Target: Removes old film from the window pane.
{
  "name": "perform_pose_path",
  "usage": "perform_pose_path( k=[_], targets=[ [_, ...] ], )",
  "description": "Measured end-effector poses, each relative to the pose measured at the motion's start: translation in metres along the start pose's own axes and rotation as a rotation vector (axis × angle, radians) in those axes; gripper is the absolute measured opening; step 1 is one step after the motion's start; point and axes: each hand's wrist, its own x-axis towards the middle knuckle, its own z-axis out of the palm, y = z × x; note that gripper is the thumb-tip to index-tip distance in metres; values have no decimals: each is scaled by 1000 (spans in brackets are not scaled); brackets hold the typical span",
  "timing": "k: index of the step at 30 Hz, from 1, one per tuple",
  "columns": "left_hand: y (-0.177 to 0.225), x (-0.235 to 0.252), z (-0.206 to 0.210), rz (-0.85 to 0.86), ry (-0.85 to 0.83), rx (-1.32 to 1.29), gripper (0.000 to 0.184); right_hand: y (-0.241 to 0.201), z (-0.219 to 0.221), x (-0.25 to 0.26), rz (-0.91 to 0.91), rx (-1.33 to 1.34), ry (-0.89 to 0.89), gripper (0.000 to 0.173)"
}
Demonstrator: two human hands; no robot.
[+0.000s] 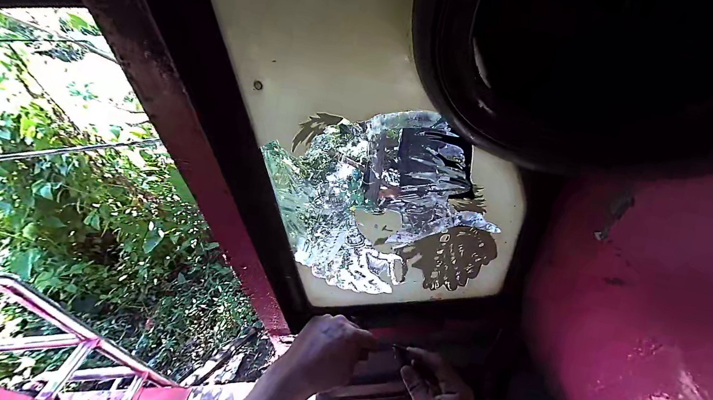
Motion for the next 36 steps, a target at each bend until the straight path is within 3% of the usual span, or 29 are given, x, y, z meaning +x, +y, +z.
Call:
perform_pose_path(
  k=[3, 6, 10, 13, 25, 29, 32, 36],
  targets=[
    [0, -2, 0, 22, 88, -2, 44, 0, 2, 0, -15, -1, 35, 23],
    [-3, 0, 7, 123, 197, -91, 20, 0, 4, 1, -47, -4, 56, 23],
    [0, 3, 13, 205, 258, -312, 37, -3, 5, 2, -34, 42, 0, 22],
    [0, 5, 16, 264, 317, -331, 24, -5, 6, 1, -27, 68, -67, 21],
    [-1, -1, 3, 71, 113, -172, 26, -4, -4, 10, -82, -191, -200, 18],
    [-7, -8, 3, 31, 321, -209, 39, -16, -9, 36, -191, -267, -181, 19],
    [-7, -11, 2, 20, 510, -206, 47, -39, -3, 86, -530, -410, -72, 19],
    [-14, -17, 4, 53, 914, -188, 21, -75, 11, 147, -797, -475, 17, 14]
  ],
)
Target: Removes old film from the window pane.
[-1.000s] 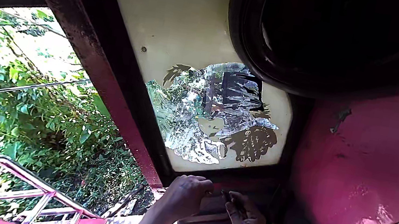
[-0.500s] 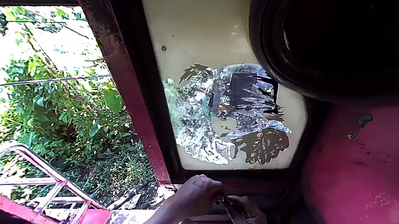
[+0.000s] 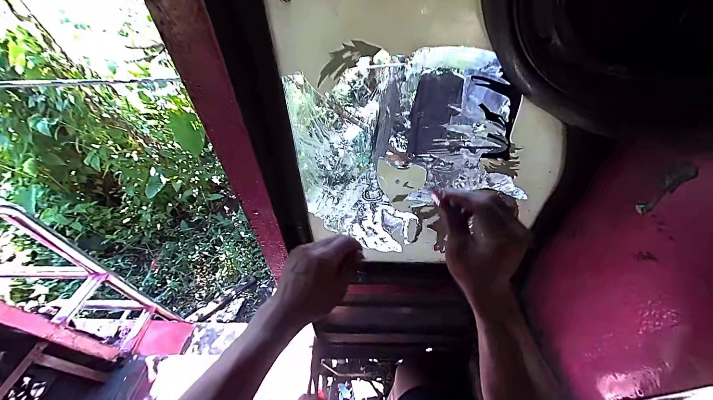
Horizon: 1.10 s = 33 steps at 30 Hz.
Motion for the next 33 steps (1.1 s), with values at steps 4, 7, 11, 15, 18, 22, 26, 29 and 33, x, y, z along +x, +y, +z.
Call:
perform_pose_path(
  k=[4, 7, 11, 15, 18, 22, 26, 29, 33],
  targets=[
    [-15, -5, -29, 135, 490, -60, 17, 11, 13, 24, -119, -88, 66, 13],
    [-31, -6, -55, 111, 776, -51, 25, 16, 15, 20, -160, -109, 99, 13],
    [-51, 12, -58, -39, 783, -318, 47, 17, 15, 19, -176, -123, 106, 15],
    [-59, 23, -36, -210, 624, -726, 40, 15, 17, 21, -226, -88, 88, 14],
    [-65, 25, -33, -222, 603, -804, 25, 15, 19, 20, -241, -49, 89, 13],
    [-63, 25, -31, -200, 648, -751, 26, 19, 18, 20, -222, 4, 96, 11],
    [-66, 30, -27, -93, 708, -728, 23, 27, 16, 20, -282, 2, 97, 11],
    [-64, 28, -27, -95, 694, -741, 29, 26, 14, 23, -315, 0, 70, 12],
    [-63, 28, -28, -101, 710, -742, 28, 26, 16, 24, -339, -19, 87, 13]
  ],
)
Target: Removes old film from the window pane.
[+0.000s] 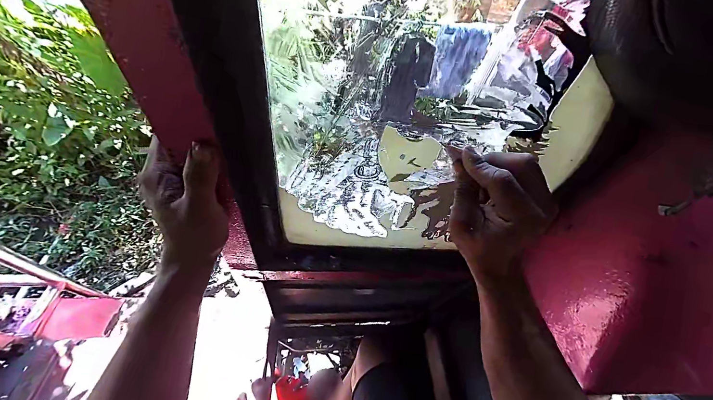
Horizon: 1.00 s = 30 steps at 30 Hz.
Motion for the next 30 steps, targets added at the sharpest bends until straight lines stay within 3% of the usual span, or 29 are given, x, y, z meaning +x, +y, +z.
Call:
perform_pose_path(
  k=[12, 30],
  targets=[
    [-3, 2, 0, 49, -32, 8, 15, -3, 1, 3, -47, -73, 9, 11],
    [-14, 3, -6, 28, -16, 39, 34, -7, 9, 12, -50, -55, 9, 10]
  ],
)
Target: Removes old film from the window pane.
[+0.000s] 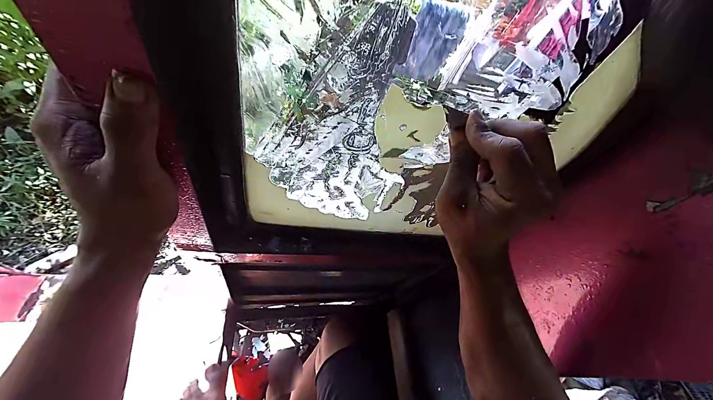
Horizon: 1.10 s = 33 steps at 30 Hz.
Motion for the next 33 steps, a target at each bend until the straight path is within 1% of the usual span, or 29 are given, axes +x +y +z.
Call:
perform_pose_path(
  k=[2, 8, 13, 17, 20, 23, 26, 28, 30, 31, 33],
  targets=[
    [-1, 0, 0, -3, 9, 12, 36, -1, 1, 1, -5, -4, 5, 10],
    [-2, -2, 1, -4, 48, 47, 33, -3, 3, 4, -18, -22, 12, 10],
    [-1, -2, 3, -3, 49, 39, 31, -4, 5, 9, -43, -16, 9, 11],
    [2, -1, 4, -13, 47, 40, 31, -6, 8, 16, -65, -10, -7, 10],
    [3, -1, 5, 13, 52, 37, 28, -12, 12, 22, -73, 0, -41, 10],
    [1, 0, 3, 44, 24, 12, 30, -10, 7, 23, -49, 46, -63, 10],
    [6, 1, 3, 54, 11, 14, 26, -4, -6, 15, -1, 88, -50, 11],
    [5, 1, 3, 56, 10, 7, 23, 0, -11, 7, 31, 83, -33, 10],
    [-1, 0, 0, 49, -11, -8, 26, 2, -12, 0, 48, 61, -40, 9],
    [-4, 0, -1, 54, -15, -16, 28, 2, -11, -2, 48, 52, -39, 9],
    [-7, 0, -2, 80, -13, -18, 25, 3, -8, -3, 40, 38, -28, 8]
  ],
)
